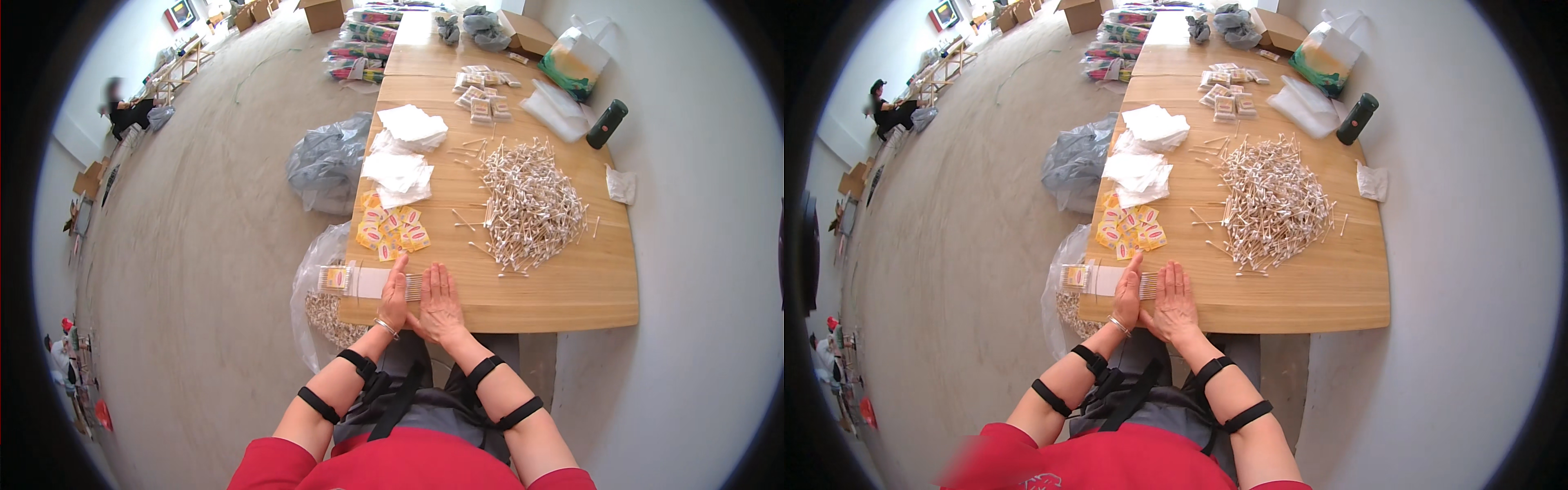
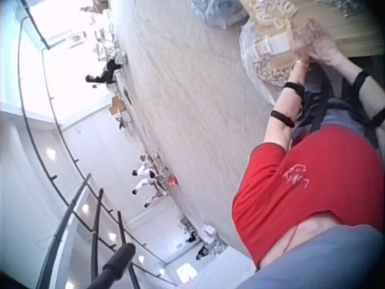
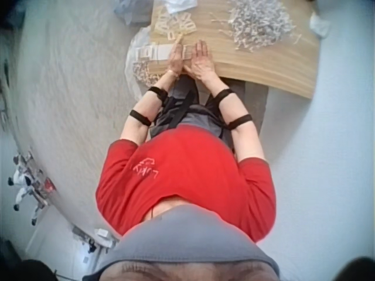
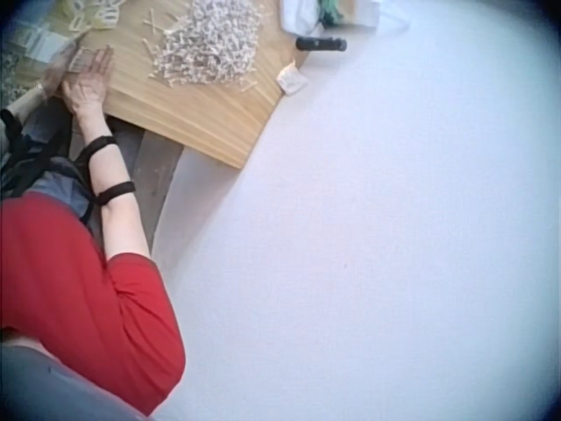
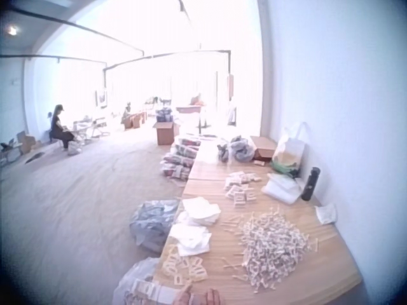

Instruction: Packaging cotton swabs into small plastic bags.

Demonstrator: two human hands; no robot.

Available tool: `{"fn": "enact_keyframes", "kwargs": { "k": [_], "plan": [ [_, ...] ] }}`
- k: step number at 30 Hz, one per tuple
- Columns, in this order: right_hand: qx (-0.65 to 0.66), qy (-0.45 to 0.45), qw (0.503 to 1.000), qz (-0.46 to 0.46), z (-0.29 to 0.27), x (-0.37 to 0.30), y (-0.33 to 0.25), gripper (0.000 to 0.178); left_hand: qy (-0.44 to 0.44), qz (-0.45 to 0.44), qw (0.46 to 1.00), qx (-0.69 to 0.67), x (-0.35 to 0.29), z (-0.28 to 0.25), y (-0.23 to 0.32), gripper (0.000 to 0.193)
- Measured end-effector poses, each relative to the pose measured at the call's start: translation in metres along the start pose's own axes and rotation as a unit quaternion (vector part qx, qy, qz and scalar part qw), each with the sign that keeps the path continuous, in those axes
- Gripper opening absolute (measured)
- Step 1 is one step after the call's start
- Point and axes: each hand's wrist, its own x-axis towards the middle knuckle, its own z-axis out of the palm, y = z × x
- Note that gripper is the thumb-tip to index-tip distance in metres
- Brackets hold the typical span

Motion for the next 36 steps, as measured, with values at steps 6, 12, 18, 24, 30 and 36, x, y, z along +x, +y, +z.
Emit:
{"fn": "enact_keyframes", "kwargs": {
  "k": [6,12,18,24,30,36],
  "plan": [
    [0.026,0.019,0.999,0.004,0.008,-0.003,-0.008,0.093,-0.004,0.025,1.000,-0.007,0.004,0.002,0.000,0.053],
    [0.038,-0.041,0.998,0.032,0.001,0.000,-0.017,0.089,-0.016,-0.007,1.000,-0.006,0.002,-0.005,0.011,0.052],
    [0.014,-0.012,0.999,0.049,0.015,0.007,-0.032,0.084,-0.004,0.004,1.000,0.004,0.002,-0.016,0.008,0.052],
    [0.058,0.020,0.998,0.002,0.028,0.030,-0.064,0.082,0.026,0.005,0.999,-0.025,0.012,-0.056,0.010,0.054],
    [0.041,0.007,0.999,-0.011,0.026,0.029,-0.070,0.084,0.012,-0.036,0.999,-0.037,0.009,-0.067,0.014,0.056],
    [0.035,-0.001,0.999,-0.026,0.026,0.029,-0.072,0.087,0.030,0.002,0.999,-0.013,0.010,-0.071,0.014,0.057]
  ]
}}
